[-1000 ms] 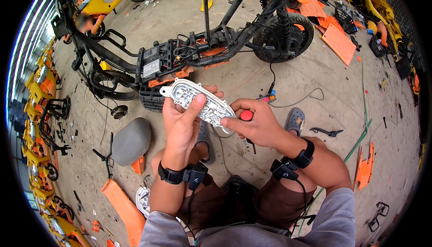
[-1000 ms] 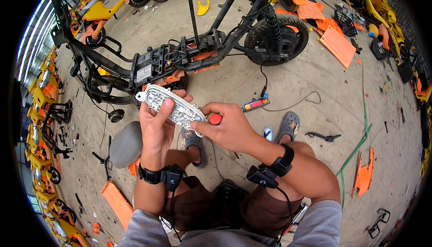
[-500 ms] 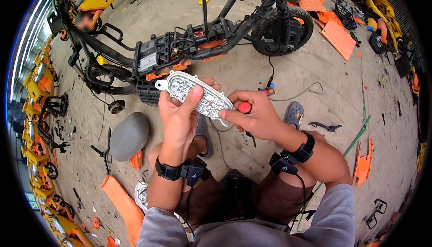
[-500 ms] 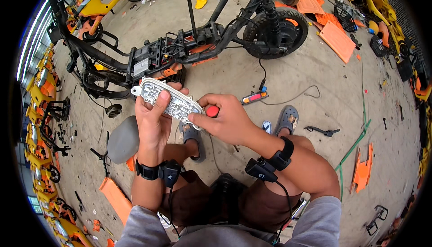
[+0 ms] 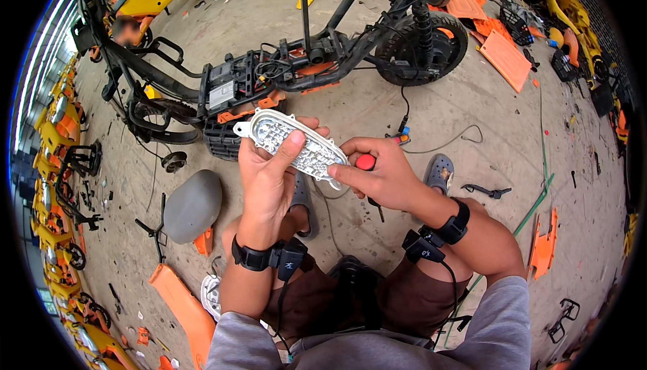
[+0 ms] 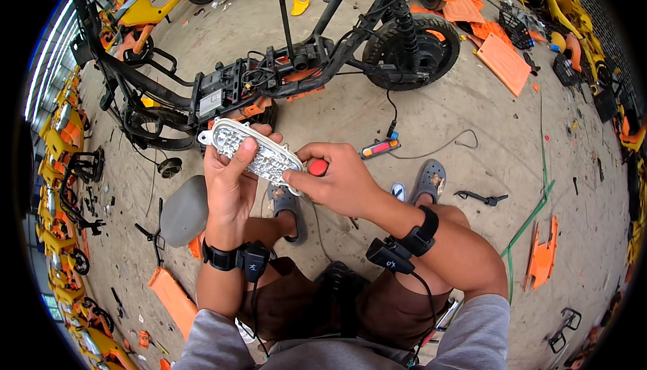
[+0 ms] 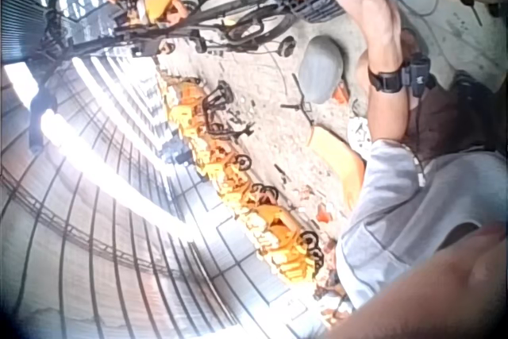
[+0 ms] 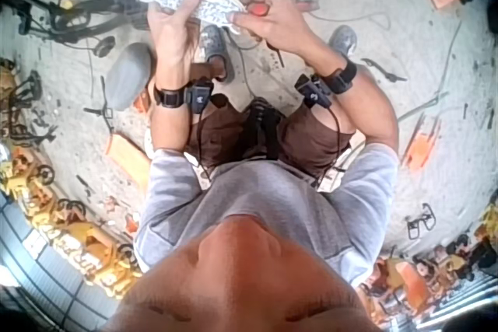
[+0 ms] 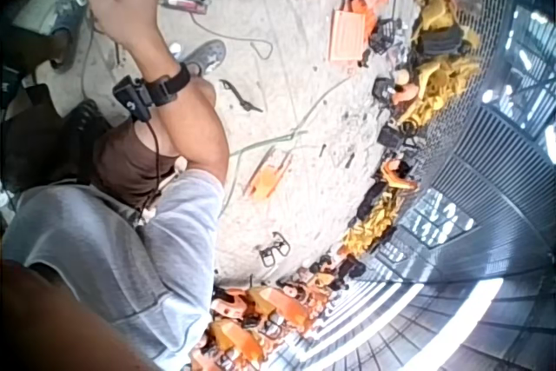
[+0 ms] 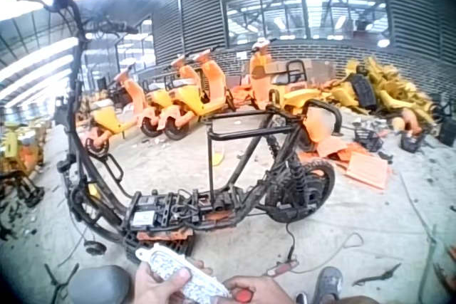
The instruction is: The person sits on the floor and uses a screwdriver to pry open a black plastic scooter part. They separate the casing to reveal the internal components and continue to manipulate the part.
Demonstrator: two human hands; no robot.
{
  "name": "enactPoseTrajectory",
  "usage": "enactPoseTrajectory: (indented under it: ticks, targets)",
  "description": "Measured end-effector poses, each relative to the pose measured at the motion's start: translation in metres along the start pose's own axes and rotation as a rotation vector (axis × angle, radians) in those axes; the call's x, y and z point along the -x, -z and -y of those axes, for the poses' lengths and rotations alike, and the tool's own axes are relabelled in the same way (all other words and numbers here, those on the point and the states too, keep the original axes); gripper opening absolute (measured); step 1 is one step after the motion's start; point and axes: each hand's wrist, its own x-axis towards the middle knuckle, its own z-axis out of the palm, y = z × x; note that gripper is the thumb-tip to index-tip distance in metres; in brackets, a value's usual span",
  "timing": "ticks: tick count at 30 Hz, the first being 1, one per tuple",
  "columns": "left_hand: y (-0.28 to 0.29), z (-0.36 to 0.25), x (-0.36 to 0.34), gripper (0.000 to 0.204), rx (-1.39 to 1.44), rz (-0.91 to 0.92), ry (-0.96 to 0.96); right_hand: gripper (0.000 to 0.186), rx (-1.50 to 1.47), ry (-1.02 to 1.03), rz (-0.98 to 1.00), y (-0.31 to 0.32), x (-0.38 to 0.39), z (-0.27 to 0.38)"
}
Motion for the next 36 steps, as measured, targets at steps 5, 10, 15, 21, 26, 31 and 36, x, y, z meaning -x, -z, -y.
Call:
enactPoseTrajectory:
  ticks: [5,10,15,21,26,31,36]
  targets:
    - [-0.001,0.001,0.0,0.032,0.0,-0.008,-0.001,0.03,0.015,0.014,-0.003,-0.001,-0.001,0.0]
    - [0.001,0.002,0.002,0.033,-0.028,-0.01,-0.012,0.033,0.035,-0.008,-0.006,-0.003,0.0,0.002]
    - [0.0,0.003,0.003,0.032,-0.018,-0.06,0.006,0.029,0.088,0.095,-0.037,-0.006,0.001,0.0]
    - [-0.002,0.01,0.0,0.036,-0.036,-0.07,0.0,0.033,0.204,0.236,-0.095,-0.001,-0.001,-0.01]
    - [0.027,0.015,-0.002,0.044,-0.14,-0.107,-0.042,0.034,0.228,0.344,-0.106,-0.001,-0.002,-0.013]
    - [0.031,0.018,-0.006,0.045,-0.253,-0.144,-0.072,0.03,0.17,0.288,-0.087,0.0,-0.005,-0.017]
    - [0.021,0.021,-0.007,0.043,-0.293,-0.147,-0.075,0.036,0.141,0.262,-0.119,-0.001,-0.004,-0.022]
